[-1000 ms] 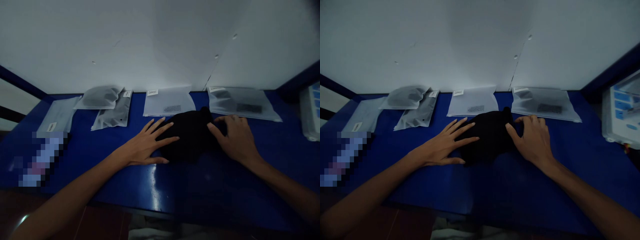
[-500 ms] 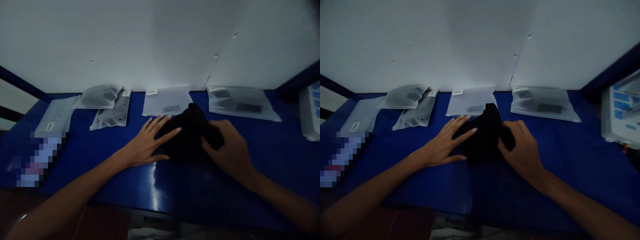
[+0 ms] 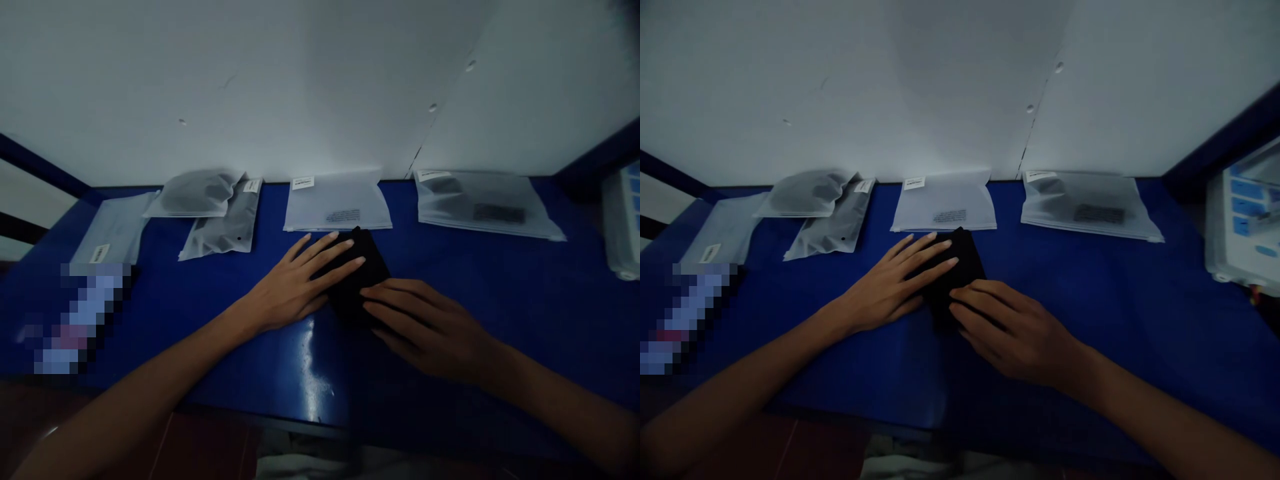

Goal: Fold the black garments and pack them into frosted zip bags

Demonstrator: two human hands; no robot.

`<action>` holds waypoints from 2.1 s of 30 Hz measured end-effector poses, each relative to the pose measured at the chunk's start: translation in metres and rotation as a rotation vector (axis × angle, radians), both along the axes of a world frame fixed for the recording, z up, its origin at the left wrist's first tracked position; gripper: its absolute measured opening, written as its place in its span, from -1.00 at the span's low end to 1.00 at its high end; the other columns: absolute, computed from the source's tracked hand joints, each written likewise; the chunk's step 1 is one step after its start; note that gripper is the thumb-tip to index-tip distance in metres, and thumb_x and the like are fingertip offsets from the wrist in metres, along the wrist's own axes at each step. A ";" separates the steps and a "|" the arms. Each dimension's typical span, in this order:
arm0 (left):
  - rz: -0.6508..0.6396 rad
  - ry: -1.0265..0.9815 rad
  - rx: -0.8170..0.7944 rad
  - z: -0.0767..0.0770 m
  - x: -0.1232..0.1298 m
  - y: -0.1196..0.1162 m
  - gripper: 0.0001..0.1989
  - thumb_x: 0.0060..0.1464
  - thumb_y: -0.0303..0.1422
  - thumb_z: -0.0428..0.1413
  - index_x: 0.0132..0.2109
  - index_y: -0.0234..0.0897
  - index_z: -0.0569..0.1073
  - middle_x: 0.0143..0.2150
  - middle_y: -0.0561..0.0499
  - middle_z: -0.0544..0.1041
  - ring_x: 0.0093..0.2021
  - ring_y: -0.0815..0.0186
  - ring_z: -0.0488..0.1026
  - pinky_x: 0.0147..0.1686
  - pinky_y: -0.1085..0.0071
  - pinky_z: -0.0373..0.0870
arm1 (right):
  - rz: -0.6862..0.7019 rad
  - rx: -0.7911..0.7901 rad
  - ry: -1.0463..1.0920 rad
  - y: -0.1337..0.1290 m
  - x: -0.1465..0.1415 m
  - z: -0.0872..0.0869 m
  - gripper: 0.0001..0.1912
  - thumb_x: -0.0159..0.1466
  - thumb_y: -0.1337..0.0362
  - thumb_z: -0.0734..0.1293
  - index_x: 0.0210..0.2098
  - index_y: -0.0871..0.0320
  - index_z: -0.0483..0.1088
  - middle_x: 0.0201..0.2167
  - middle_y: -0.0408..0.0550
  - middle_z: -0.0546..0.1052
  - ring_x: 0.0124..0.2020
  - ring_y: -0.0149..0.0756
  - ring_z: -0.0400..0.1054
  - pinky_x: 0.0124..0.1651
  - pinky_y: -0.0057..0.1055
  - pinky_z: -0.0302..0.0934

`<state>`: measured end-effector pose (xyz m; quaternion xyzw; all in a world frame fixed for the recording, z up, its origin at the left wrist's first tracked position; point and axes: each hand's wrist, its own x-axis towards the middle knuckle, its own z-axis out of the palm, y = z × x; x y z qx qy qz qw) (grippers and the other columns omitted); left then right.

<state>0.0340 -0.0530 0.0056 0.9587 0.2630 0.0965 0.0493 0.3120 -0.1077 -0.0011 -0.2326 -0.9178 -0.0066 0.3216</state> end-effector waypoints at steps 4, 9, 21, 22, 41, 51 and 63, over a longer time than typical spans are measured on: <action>0.012 0.025 -0.074 -0.001 -0.002 0.002 -0.35 0.41 -0.35 -0.03 0.53 -0.17 -0.05 0.55 -0.18 0.00 0.54 0.00 -0.04 0.41 -0.11 0.11 | 0.023 -0.012 -0.106 -0.002 -0.002 0.000 -0.63 0.35 0.26 0.41 0.09 0.30 0.46 0.08 0.14 0.57 0.14 -0.04 0.42 0.16 -0.07 0.42; 0.024 -0.045 -0.074 0.004 0.001 -0.003 -0.31 0.33 -0.14 0.07 0.48 -0.26 0.11 0.46 -0.26 0.23 0.42 -0.14 0.17 0.28 -0.16 0.21 | -0.068 -0.006 -0.043 -0.006 -0.003 0.002 -0.63 0.32 0.12 0.43 -0.07 0.33 0.48 -0.01 0.25 0.58 0.06 0.01 0.48 0.10 -0.05 0.46; -0.065 -0.280 -0.021 0.005 0.001 -0.004 -0.56 0.29 -0.19 0.13 0.19 -0.34 0.51 -0.04 -0.16 0.57 0.21 -0.03 0.37 0.30 -0.16 0.20 | -0.249 0.127 -0.324 0.002 0.008 0.010 -0.53 0.34 0.61 0.25 0.24 0.41 0.34 0.08 0.20 0.56 0.08 -0.01 0.51 0.09 -0.15 0.49; -0.076 -0.292 -0.024 0.004 0.002 -0.003 -0.58 0.30 -0.19 0.13 0.18 -0.35 0.52 -0.05 -0.16 0.57 0.19 -0.01 0.39 0.29 -0.15 0.22 | -0.241 0.152 -0.334 0.003 0.008 0.012 -0.55 0.33 0.63 0.24 0.20 0.42 0.37 0.06 0.22 0.57 0.06 0.00 0.52 0.08 -0.15 0.49; 0.369 -0.003 -0.076 -0.011 0.013 0.030 -0.42 0.49 -0.10 -0.16 0.50 -0.24 0.08 0.54 -0.17 0.07 0.55 -0.02 -0.08 0.47 -0.18 -0.11 | -0.132 0.217 -0.249 0.001 0.000 0.009 -0.70 0.32 0.60 0.31 0.04 0.45 0.46 0.08 0.30 0.56 0.15 0.03 0.47 0.23 -0.04 0.40; 0.196 -0.049 0.156 -0.012 0.006 0.021 -0.59 0.46 -0.42 -0.10 0.35 -0.32 0.36 0.31 -0.13 0.47 0.28 0.15 0.47 0.18 0.18 0.50 | 0.023 0.168 -0.169 0.004 0.009 0.008 -0.72 0.34 0.57 0.31 0.02 0.30 0.49 0.04 0.12 0.62 0.11 -0.13 0.51 0.22 -0.15 0.42; 0.072 -0.110 0.344 -0.005 0.001 0.014 -0.69 0.45 -0.46 -0.09 0.09 -0.26 0.53 -0.01 -0.02 0.68 -0.24 0.31 0.66 -0.37 0.47 0.50 | 0.055 0.102 -0.182 -0.006 0.000 0.007 -0.84 0.35 0.49 0.34 -0.08 0.22 0.43 0.15 0.26 0.53 0.37 0.02 0.25 0.24 -0.05 0.40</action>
